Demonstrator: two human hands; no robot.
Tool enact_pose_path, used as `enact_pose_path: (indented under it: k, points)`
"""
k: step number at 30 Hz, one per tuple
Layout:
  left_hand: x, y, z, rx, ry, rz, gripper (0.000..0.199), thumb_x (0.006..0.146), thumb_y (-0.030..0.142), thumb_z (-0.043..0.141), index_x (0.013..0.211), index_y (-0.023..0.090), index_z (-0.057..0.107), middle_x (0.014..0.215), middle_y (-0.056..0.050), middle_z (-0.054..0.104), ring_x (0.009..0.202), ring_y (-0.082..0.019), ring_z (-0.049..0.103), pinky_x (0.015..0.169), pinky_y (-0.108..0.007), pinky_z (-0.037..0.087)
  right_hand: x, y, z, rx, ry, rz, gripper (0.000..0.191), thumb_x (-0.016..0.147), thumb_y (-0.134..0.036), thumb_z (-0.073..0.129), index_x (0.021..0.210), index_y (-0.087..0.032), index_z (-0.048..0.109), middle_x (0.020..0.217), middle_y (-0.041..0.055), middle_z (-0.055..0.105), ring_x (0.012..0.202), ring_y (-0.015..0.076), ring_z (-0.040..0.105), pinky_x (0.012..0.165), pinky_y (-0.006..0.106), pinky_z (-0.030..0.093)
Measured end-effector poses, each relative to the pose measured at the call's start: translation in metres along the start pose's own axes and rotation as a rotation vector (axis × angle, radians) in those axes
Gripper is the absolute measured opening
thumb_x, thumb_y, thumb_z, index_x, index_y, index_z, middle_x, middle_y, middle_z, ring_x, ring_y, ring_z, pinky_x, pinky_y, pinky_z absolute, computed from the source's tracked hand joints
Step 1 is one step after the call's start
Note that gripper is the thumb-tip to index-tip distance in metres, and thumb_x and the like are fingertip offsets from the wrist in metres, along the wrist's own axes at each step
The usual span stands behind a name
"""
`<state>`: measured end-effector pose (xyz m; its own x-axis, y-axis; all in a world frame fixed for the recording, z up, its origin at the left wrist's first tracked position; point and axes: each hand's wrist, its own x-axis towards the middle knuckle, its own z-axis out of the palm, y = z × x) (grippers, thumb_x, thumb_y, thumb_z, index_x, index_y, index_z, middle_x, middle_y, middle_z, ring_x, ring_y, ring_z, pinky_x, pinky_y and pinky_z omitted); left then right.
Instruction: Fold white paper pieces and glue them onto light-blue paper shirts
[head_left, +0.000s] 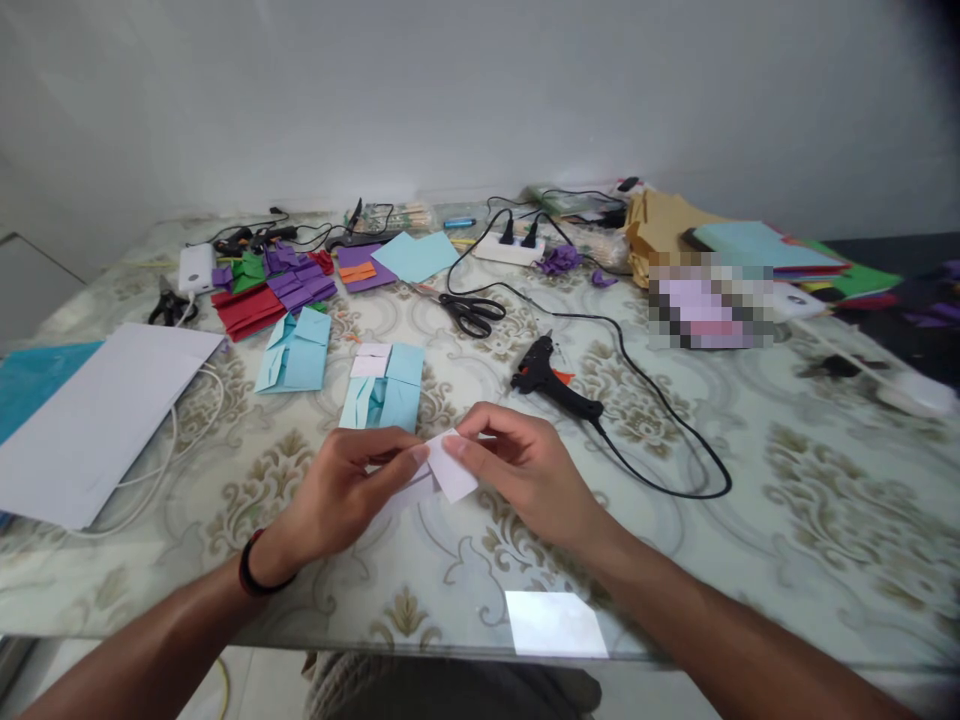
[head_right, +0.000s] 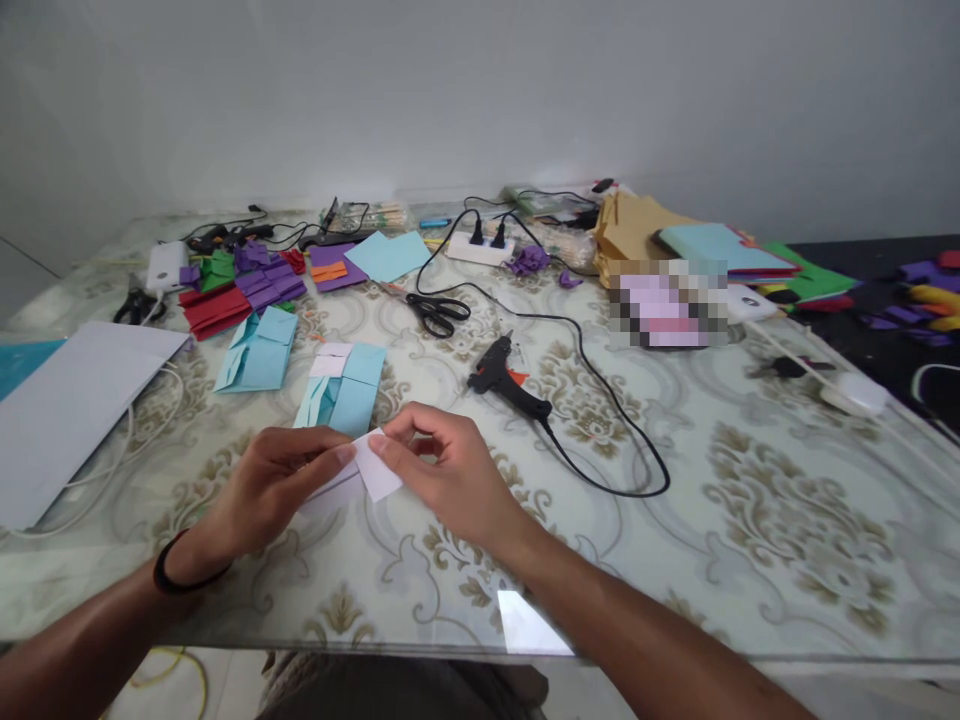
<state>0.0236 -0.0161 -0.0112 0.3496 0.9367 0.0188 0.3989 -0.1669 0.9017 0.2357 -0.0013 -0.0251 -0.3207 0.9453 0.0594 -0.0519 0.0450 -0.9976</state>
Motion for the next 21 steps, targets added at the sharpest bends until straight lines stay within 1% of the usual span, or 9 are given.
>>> enact_pose_path:
  k: [3, 6, 8, 11, 15, 19, 21]
  points:
    - [0.0007, -0.0011, 0.0016, 0.002, 0.033, 0.034, 0.025, 0.103, 0.032, 0.061, 0.091, 0.018, 0.078, 0.076, 0.001, 0.072, 0.067, -0.009, 0.059, 0.059, -0.018, 0.045, 0.0009, -0.0009, -0.0009, -0.076, -0.011, -0.02, 0.023, 0.093, -0.038, 0.073, 0.079, -0.02, 0.067, 0.07, -0.0021, 0.061, 0.064, 0.0126, 0.056, 0.059, 0.025, 0.045]
    - [0.0012, -0.0023, 0.0027, 0.006, 0.122, 0.166, 0.009, 0.099, 0.024, 0.068, 0.102, 0.019, 0.074, 0.091, 0.0, 0.077, 0.08, -0.01, 0.07, 0.073, -0.019, 0.054, 0.0019, -0.0009, -0.002, -0.242, 0.009, -0.107, 0.02, 0.095, -0.034, 0.071, 0.081, -0.02, 0.068, 0.075, 0.0001, 0.065, 0.07, 0.0145, 0.06, 0.061, 0.026, 0.047]
    - [0.0013, -0.0027, 0.0023, 0.04, 0.152, 0.257, 0.009, 0.097, 0.018, 0.07, 0.105, 0.02, 0.073, 0.096, 0.0, 0.078, 0.084, -0.01, 0.072, 0.078, -0.019, 0.056, 0.0021, -0.0003, -0.0022, -0.326, 0.024, -0.189, 0.019, 0.095, -0.03, 0.07, 0.08, -0.02, 0.068, 0.075, 0.0, 0.065, 0.069, 0.0139, 0.06, 0.061, 0.026, 0.046]
    - [0.0012, -0.0029, 0.0005, 0.093, 0.12, 0.308, 0.014, 0.098, 0.012, 0.067, 0.107, 0.021, 0.074, 0.095, 0.001, 0.078, 0.084, -0.009, 0.072, 0.08, -0.019, 0.056, 0.0018, 0.0009, -0.0017, -0.382, 0.029, -0.299, 0.016, 0.096, -0.024, 0.07, 0.081, -0.02, 0.068, 0.075, -0.0009, 0.065, 0.068, 0.0124, 0.06, 0.062, 0.025, 0.047]
    - [0.0015, -0.004, -0.0026, 0.076, 0.071, 0.307, 0.022, 0.1, 0.013, 0.065, 0.115, 0.024, 0.076, 0.097, 0.0, 0.076, 0.085, -0.01, 0.07, 0.08, -0.021, 0.055, 0.0006, 0.002, -0.0009, -0.415, 0.031, -0.374, 0.014, 0.096, -0.019, 0.07, 0.082, -0.019, 0.068, 0.076, -0.0007, 0.065, 0.068, 0.0119, 0.061, 0.063, 0.023, 0.048]
    - [0.0021, -0.0057, -0.0055, -0.003, -0.017, 0.198, 0.024, 0.103, 0.019, 0.062, 0.121, 0.028, 0.075, 0.101, 0.0, 0.075, 0.088, -0.012, 0.069, 0.077, -0.023, 0.053, -0.0001, 0.0029, -0.0012, -0.442, 0.037, -0.409, 0.013, 0.096, -0.017, 0.071, 0.083, -0.018, 0.069, 0.076, 0.0005, 0.067, 0.069, 0.0122, 0.062, 0.063, 0.023, 0.048]
    - [0.0021, -0.0061, -0.0066, -0.036, -0.04, 0.155, 0.025, 0.104, 0.022, 0.062, 0.123, 0.03, 0.075, 0.102, 0.0, 0.075, 0.09, -0.013, 0.068, 0.076, -0.024, 0.052, -0.0003, 0.0032, -0.001, -0.449, 0.039, -0.416, 0.013, 0.095, -0.017, 0.071, 0.083, -0.017, 0.069, 0.076, 0.0009, 0.067, 0.069, 0.0124, 0.062, 0.062, 0.023, 0.048]
